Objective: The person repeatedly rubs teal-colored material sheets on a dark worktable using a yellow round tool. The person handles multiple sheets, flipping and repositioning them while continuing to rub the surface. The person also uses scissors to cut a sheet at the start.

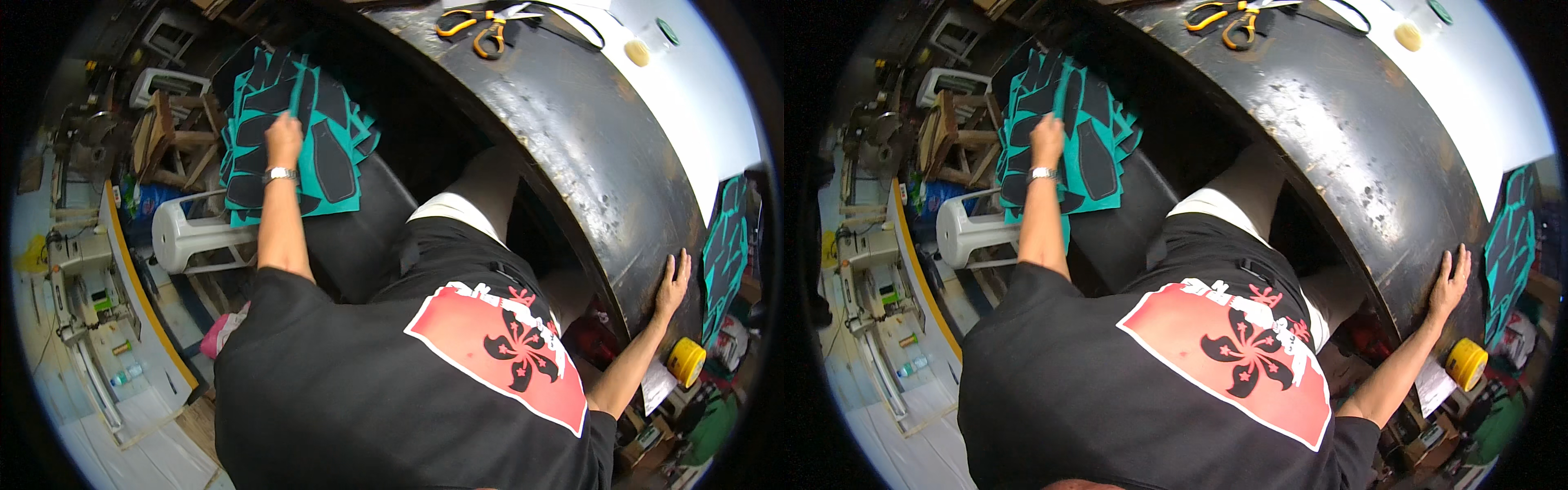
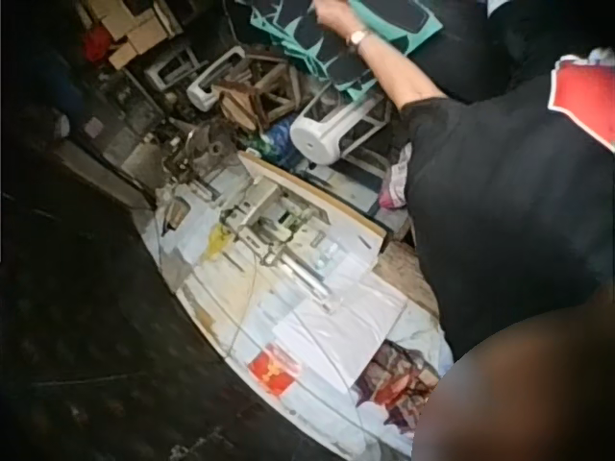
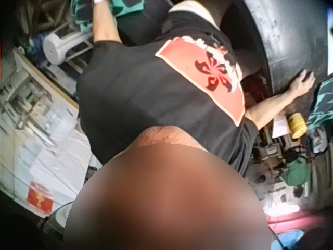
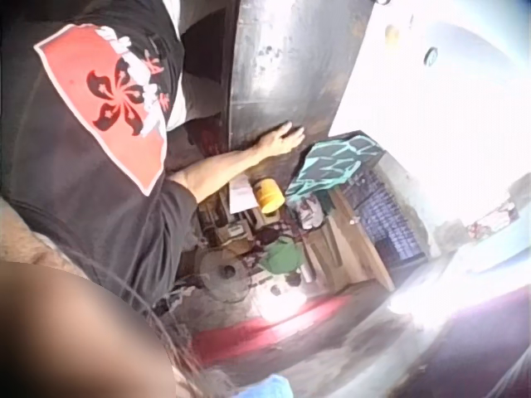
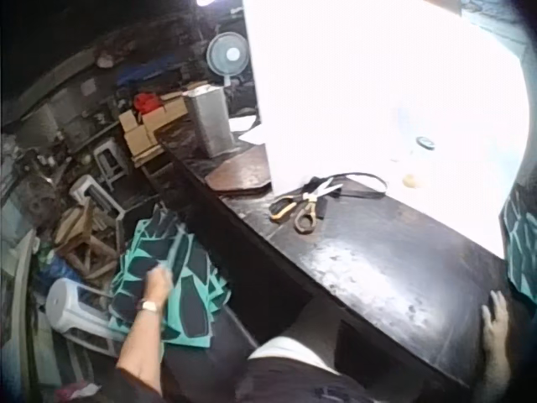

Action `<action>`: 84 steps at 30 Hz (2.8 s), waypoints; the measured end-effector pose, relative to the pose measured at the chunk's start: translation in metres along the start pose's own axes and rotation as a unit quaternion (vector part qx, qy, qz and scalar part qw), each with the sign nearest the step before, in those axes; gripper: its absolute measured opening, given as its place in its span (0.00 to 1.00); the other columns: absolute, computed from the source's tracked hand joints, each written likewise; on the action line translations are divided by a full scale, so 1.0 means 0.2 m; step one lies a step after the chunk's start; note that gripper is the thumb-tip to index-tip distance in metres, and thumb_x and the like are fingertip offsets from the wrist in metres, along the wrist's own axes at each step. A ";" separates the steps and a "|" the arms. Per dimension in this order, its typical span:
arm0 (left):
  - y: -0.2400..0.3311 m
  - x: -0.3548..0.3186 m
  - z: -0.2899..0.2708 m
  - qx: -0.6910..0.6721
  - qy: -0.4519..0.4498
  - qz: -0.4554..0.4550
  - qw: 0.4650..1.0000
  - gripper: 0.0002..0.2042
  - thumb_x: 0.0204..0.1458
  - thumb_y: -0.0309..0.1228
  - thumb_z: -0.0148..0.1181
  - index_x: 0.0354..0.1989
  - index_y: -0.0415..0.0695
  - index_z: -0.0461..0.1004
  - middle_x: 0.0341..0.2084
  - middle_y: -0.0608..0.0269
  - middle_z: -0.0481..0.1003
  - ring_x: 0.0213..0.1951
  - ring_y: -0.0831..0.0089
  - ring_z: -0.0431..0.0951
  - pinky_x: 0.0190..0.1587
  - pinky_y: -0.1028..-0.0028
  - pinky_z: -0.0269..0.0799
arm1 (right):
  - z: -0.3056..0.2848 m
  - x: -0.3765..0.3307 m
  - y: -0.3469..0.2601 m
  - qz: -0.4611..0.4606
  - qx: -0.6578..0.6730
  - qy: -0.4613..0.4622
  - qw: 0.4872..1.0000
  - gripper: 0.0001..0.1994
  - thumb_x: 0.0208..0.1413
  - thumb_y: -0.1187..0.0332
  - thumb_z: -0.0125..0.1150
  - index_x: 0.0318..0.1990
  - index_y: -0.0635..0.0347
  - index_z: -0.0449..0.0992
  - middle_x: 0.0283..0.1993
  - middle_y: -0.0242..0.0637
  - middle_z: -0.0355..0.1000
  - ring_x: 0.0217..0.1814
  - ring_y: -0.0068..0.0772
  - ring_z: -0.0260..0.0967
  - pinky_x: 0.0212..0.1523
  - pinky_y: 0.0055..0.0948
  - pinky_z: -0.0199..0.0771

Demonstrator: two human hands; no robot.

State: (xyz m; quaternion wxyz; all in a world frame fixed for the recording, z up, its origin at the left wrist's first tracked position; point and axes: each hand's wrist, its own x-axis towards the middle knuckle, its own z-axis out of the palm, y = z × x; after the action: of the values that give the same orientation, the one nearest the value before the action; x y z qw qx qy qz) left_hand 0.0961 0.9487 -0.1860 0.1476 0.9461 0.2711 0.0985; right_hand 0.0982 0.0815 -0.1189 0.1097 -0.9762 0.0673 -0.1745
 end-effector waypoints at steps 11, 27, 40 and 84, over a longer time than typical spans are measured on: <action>1.03 -0.23 -1.13 -0.173 0.380 0.404 0.814 0.10 0.66 0.27 0.54 0.50 0.44 0.82 0.41 0.51 0.82 0.36 0.61 0.85 0.35 0.71 0.83 | -0.83 -0.35 0.12 0.279 -0.406 0.203 0.846 0.41 0.45 0.32 0.68 0.67 0.34 0.70 0.70 0.41 0.65 0.75 0.53 0.53 0.62 0.70 0.58; 2.28 -1.16 0.05 -0.295 -0.141 0.755 0.569 0.19 0.52 0.19 0.60 0.53 0.46 0.79 0.51 0.54 0.79 0.56 0.56 0.78 0.61 0.60 0.73 | -0.75 -0.45 0.44 0.294 -0.179 0.212 0.915 0.48 0.41 0.30 0.71 0.68 0.44 0.67 0.63 0.53 0.66 0.68 0.57 0.61 0.65 0.56 0.63; 3.45 -0.37 -0.76 -0.351 -0.304 0.782 0.416 0.34 0.56 0.40 0.69 0.68 0.37 0.64 0.64 0.49 0.68 0.61 0.61 0.72 0.65 0.62 0.67 | -0.73 -0.40 0.52 0.323 -0.068 0.130 0.935 0.54 0.32 0.34 0.79 0.71 0.35 0.64 0.62 0.49 0.62 0.66 0.53 0.67 0.65 0.51 0.70; 2.44 -0.93 0.06 -0.028 -0.239 0.693 0.680 0.37 0.55 0.56 0.60 0.72 0.56 0.62 0.76 0.51 0.49 0.77 0.50 0.44 0.74 0.40 0.30 | -0.25 0.40 0.47 0.519 0.385 0.325 0.690 0.33 0.44 0.77 0.75 0.58 0.73 0.66 0.37 0.52 0.77 0.15 0.35 0.73 0.13 0.30 0.66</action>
State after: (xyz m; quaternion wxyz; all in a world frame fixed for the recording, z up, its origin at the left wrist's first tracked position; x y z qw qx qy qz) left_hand 0.1809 0.4505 -0.0550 0.1236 0.8503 -0.5092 -0.0492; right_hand 0.1456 -0.0320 -0.0696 0.5201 -0.5399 0.5220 -0.4070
